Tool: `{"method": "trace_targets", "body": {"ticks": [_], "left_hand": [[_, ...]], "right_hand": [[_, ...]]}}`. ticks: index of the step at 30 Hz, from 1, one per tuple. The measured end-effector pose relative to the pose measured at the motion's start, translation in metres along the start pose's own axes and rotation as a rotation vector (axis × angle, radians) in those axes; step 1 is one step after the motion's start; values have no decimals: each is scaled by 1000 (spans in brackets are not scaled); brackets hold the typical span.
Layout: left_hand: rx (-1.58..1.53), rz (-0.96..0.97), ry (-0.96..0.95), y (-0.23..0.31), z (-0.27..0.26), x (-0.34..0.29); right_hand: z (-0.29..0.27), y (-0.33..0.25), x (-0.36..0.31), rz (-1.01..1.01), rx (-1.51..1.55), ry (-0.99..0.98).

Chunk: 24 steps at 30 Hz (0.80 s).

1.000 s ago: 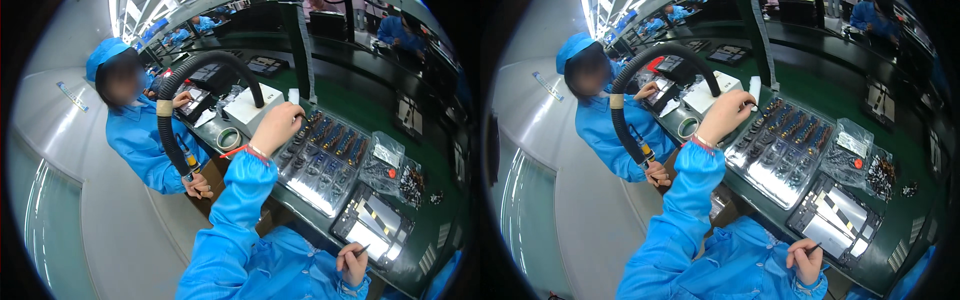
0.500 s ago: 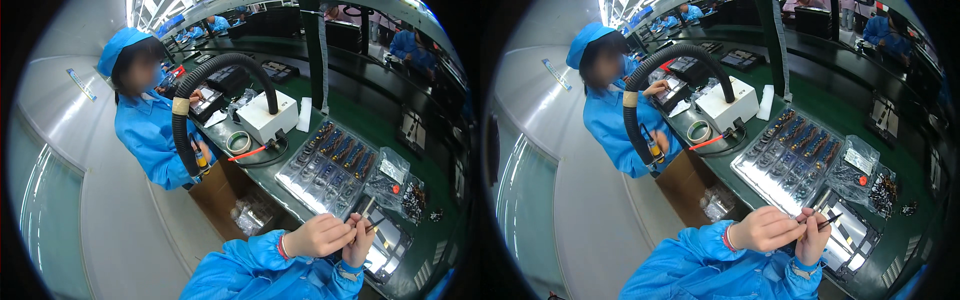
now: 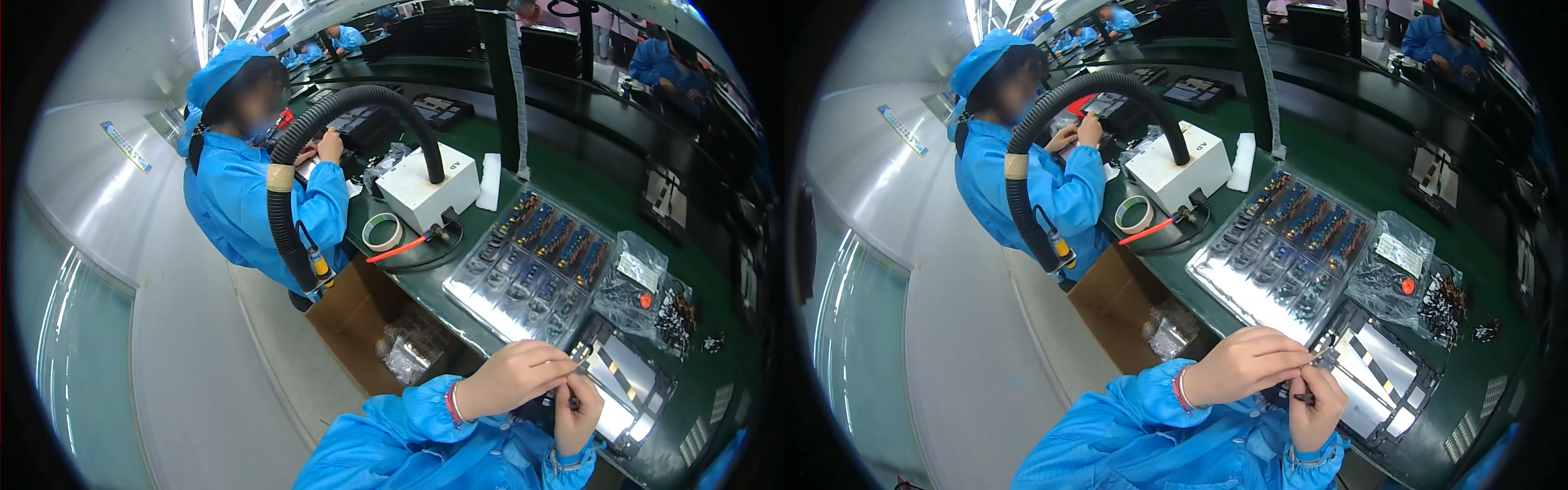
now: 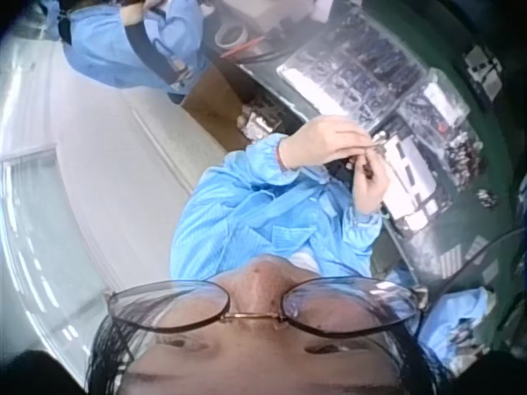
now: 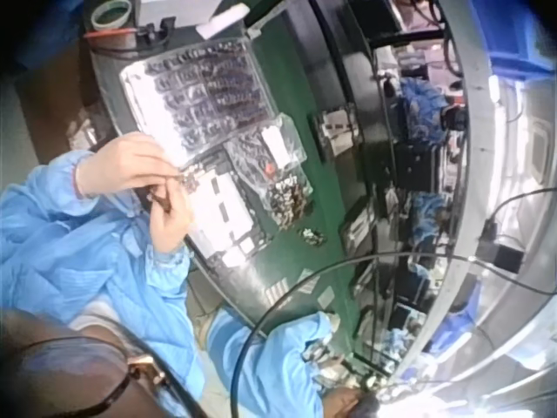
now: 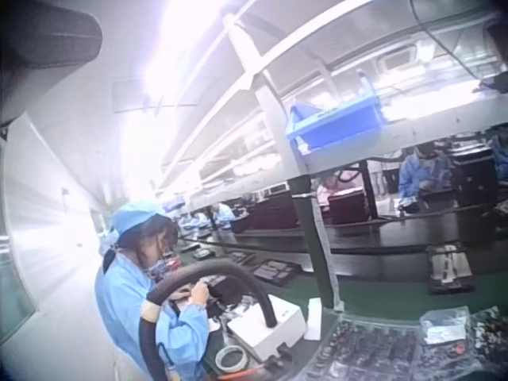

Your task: The recorder is assembling or repairing tablet devices, connecting internal cables and components at a workbench.

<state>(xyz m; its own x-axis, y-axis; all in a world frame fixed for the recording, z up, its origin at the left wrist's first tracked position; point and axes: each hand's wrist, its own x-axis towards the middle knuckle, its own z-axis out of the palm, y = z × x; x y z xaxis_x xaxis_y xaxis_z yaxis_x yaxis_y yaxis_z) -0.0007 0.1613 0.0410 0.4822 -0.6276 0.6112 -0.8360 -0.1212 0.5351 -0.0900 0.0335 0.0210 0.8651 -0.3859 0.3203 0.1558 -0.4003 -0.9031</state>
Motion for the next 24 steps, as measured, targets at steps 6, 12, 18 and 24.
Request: {"method": "trace_targets", "body": {"ticks": [6, 12, 18, 24], "left_hand": [[54, 118, -99, -7, -11, 1], [80, 159, -155, -11, -13, 3], [118, 179, -137, -12, -11, 4], [183, 244, -34, -10, -7, 1]], "right_hand": [[-5, -1, 0, -52, -116, -136], [-6, -3, 0, -14, -117, -188], [-4, -1, 3, -74, -136, -206], [-5, -6, 1, 5, -57, -168]]}}
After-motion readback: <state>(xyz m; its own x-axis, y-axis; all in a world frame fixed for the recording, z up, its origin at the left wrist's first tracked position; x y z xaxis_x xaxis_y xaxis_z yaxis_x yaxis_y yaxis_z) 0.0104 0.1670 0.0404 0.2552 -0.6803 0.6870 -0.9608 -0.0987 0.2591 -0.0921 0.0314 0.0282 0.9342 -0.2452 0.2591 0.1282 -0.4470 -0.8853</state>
